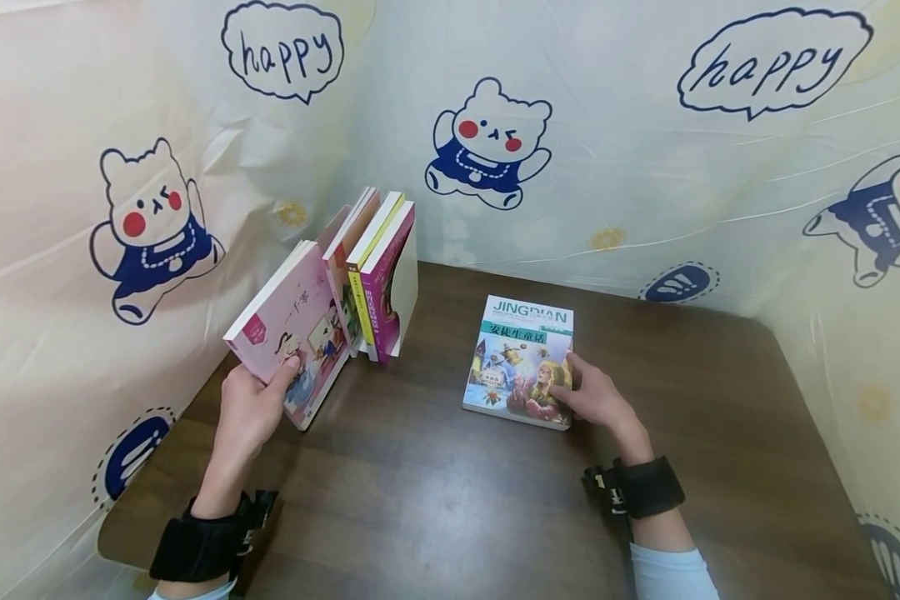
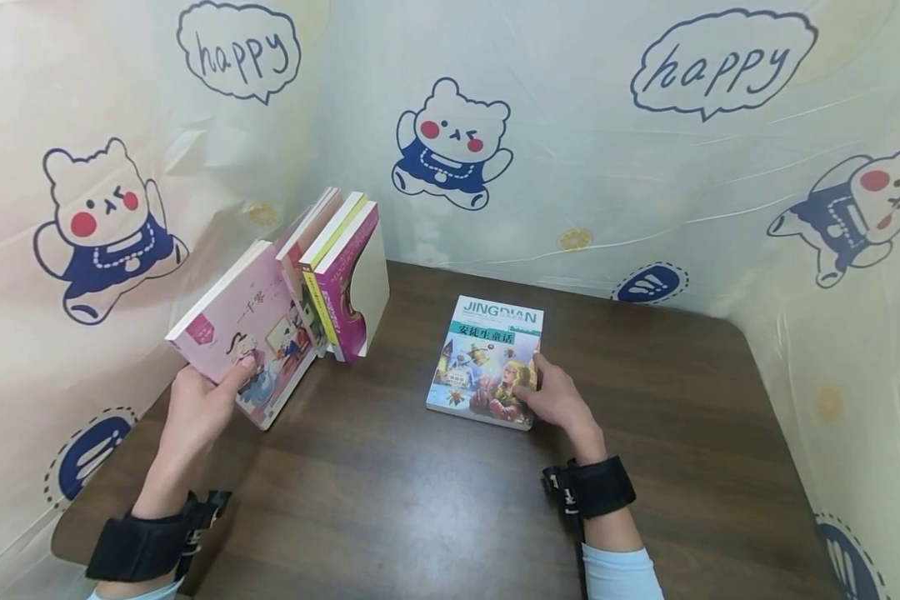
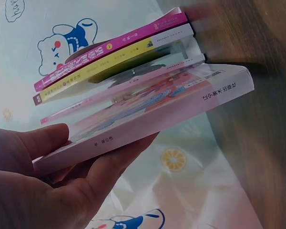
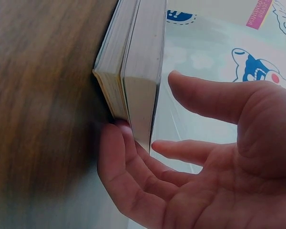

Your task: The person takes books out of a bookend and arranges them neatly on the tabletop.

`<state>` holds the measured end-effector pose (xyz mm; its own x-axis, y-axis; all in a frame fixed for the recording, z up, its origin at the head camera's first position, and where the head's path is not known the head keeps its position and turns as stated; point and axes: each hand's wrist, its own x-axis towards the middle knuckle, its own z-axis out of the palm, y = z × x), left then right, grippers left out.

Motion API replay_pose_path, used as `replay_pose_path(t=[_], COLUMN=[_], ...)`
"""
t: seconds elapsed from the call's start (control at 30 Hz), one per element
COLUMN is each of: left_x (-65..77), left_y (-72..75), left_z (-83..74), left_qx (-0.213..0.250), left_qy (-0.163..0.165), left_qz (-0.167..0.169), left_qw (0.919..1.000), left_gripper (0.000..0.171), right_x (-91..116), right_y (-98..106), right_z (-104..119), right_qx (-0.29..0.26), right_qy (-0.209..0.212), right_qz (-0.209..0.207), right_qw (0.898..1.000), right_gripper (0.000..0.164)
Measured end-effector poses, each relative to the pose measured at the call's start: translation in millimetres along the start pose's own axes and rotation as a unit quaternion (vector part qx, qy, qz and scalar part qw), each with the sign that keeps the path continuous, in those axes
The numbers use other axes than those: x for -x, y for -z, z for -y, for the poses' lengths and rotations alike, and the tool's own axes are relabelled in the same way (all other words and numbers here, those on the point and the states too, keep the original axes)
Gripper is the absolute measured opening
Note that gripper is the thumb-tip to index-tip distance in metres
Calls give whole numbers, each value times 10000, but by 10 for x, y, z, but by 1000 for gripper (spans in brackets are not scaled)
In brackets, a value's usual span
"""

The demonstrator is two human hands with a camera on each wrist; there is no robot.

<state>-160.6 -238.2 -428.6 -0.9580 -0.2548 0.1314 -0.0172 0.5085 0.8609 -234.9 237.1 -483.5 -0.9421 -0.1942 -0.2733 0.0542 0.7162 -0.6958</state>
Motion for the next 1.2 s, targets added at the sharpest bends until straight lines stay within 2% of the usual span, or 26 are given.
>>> replay_pose_path(t=[0.33,0.67,0.93,1.2], left_x=[60,152,216,288], left_y=[10,42,75,96], left_z=[-66,-105,-128,-159], left_qx=[-24,-41,-140,-149], left_qy=[15,170,1,-35], left_qz=[28,-30,29,-4], left_qw=[10000,9998,9999,9999], left_gripper=[55,54,57,55], right_x=[-10,-5,10,25], right_y=[10,1,0,-2], right_z=[14,7,17,30], right_qx=[46,100,83,43], right_qy=[32,78,38,-20], right_qz=[0,-51,-12,14], right_qw=[10000,9999,10000,10000], right_gripper=[80,81,82,83])
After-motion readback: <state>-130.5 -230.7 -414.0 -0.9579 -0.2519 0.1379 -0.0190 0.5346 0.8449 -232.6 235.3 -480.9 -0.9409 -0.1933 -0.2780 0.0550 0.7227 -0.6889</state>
